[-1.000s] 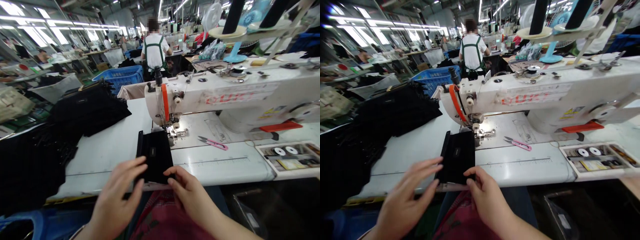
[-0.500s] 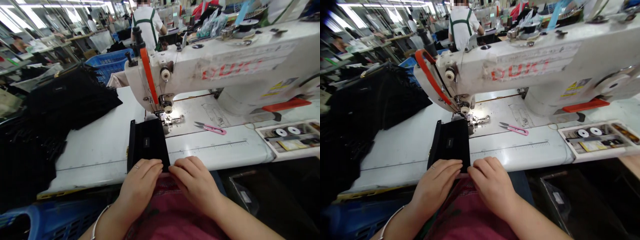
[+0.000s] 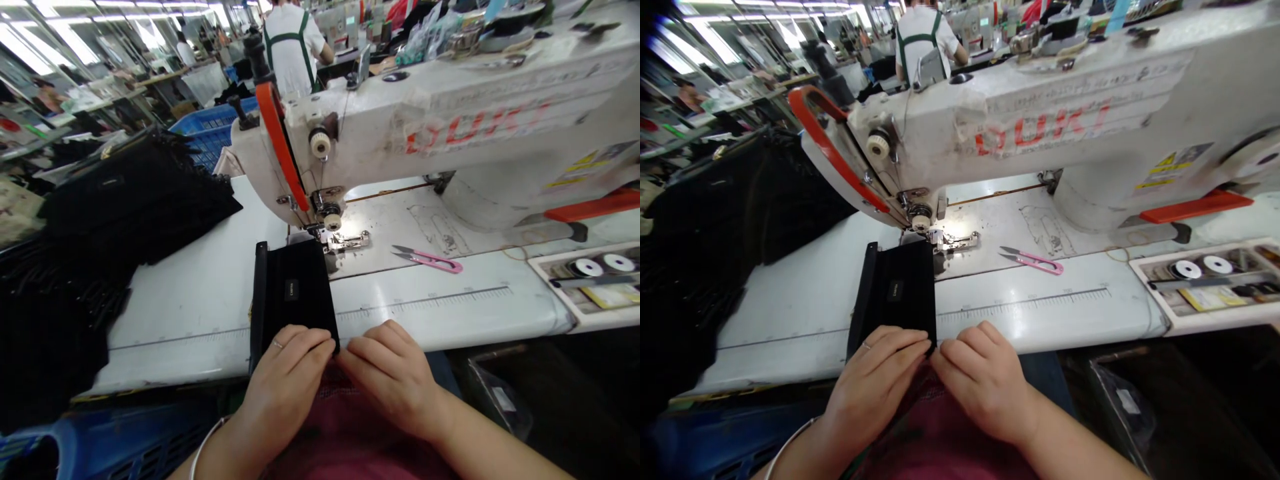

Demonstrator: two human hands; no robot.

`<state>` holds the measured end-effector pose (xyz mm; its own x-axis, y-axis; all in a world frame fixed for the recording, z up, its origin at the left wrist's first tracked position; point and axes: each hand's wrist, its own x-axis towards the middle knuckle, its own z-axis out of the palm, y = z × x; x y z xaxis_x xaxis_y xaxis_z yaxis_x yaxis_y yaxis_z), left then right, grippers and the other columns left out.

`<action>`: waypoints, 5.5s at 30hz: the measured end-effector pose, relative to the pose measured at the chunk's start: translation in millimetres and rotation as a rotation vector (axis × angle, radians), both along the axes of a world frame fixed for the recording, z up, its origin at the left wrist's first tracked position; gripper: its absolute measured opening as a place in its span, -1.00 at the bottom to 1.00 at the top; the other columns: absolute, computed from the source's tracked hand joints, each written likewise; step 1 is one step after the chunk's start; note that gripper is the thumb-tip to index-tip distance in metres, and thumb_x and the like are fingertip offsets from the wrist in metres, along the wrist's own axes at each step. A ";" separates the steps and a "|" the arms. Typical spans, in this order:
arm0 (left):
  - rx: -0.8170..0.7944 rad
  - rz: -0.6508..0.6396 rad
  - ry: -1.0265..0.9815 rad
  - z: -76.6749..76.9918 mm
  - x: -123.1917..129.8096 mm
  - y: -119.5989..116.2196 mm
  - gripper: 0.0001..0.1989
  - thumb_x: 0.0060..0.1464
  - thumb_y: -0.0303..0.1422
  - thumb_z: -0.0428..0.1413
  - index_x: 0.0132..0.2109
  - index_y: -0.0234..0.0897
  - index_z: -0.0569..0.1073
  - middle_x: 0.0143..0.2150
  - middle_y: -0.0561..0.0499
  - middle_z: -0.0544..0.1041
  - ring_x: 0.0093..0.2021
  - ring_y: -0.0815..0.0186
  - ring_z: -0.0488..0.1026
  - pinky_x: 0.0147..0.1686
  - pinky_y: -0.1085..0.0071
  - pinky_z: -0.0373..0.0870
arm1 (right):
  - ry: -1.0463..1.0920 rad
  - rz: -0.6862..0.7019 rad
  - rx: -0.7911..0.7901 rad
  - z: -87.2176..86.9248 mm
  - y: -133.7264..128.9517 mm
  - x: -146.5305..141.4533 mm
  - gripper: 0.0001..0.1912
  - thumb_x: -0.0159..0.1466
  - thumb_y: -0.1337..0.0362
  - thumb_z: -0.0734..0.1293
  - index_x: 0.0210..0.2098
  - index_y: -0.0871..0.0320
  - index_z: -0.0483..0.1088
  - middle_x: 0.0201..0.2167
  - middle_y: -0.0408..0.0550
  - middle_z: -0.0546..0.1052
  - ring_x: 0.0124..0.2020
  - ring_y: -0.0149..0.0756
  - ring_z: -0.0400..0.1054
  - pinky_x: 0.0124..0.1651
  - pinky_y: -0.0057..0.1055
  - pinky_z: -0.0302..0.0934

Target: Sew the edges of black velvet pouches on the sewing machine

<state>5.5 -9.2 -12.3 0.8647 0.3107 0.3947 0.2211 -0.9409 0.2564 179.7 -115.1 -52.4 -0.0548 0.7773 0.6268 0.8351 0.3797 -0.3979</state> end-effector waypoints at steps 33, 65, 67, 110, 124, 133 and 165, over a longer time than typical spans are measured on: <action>-1.482 0.648 -0.342 37.6 -7.2 87.2 -0.27 -0.08 -0.24 0.34 0.23 -0.22 0.29 0.06 -0.16 0.52 -0.05 0.06 0.55 -0.16 0.29 0.55 | -0.044 0.150 0.091 20.3 18.2 8.7 -0.71 0.43 0.43 0.13 -0.16 0.27 0.50 -0.06 -0.07 0.58 0.08 -0.27 0.39 0.10 -0.32 0.26; 0.262 -0.254 0.361 22.0 30.1 75.5 -0.61 0.30 -0.46 -0.06 0.21 -0.52 0.34 0.24 -0.15 0.39 0.28 0.12 0.22 0.31 0.18 0.16 | -0.079 0.170 0.130 12.6 29.3 7.1 -0.80 0.35 0.50 0.25 -0.28 0.25 0.52 -0.23 -0.10 0.62 -0.14 -0.32 0.50 -0.09 -0.42 0.40; 0.268 -0.275 0.360 18.8 29.8 78.6 -0.60 0.30 -0.46 -0.05 0.21 -0.52 0.34 0.25 -0.15 0.38 0.31 0.12 0.18 0.35 0.18 0.11 | -0.088 0.163 0.134 15.1 32.6 8.2 -0.77 0.36 0.51 0.23 -0.30 0.24 0.52 -0.25 -0.11 0.62 -0.17 -0.35 0.50 -0.10 -0.42 0.39; 0.185 -0.356 0.095 7.3 50.2 144.7 -0.73 0.29 -0.54 -0.08 -0.02 -0.39 0.49 -0.03 -0.11 0.59 0.03 0.23 0.51 0.09 0.29 0.46 | -0.243 0.132 -0.182 41.8 110.9 59.7 -0.76 0.27 0.39 0.26 -0.10 0.31 0.46 -0.13 0.07 0.56 -0.13 -0.14 0.46 -0.08 -0.19 0.46; 0.103 -0.189 0.190 -9.1 70.3 173.9 -0.72 0.30 -0.48 -0.08 -0.01 -0.23 0.49 0.01 -0.02 0.55 0.09 0.23 0.46 0.13 0.24 0.39 | -0.236 0.075 -0.145 34.1 115.0 62.1 -0.71 0.31 0.39 0.21 -0.02 0.33 0.42 -0.04 0.15 0.53 -0.11 -0.12 0.45 -0.08 -0.13 0.46; 0.123 -0.150 0.179 -2.4 70.9 169.1 -0.71 0.28 -0.50 -0.06 -0.01 -0.21 0.50 0.07 0.00 0.54 0.12 0.24 0.44 0.18 0.27 0.33 | -0.197 0.095 -0.171 34.6 117.6 63.4 -0.76 0.32 0.40 0.22 -0.09 0.30 0.45 -0.06 0.10 0.55 -0.09 -0.14 0.45 -0.02 -0.15 0.42; 0.097 -0.040 0.169 8.3 41.5 89.5 -0.64 0.26 -0.55 -0.07 0.16 -0.45 0.38 0.18 -0.20 0.44 0.25 0.17 0.31 0.23 0.15 0.35 | -0.206 0.215 -0.150 35.0 105.2 70.9 -0.73 0.31 0.49 0.21 -0.06 0.26 0.46 -0.08 0.07 0.54 -0.09 -0.17 0.43 -0.06 -0.19 0.37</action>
<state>47.0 80.2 -3.9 0.9320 0.2423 0.2696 0.2153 -0.9684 0.1261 250.5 -10.0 -17.4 -0.3415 0.8169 0.4648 0.8109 0.5061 -0.2937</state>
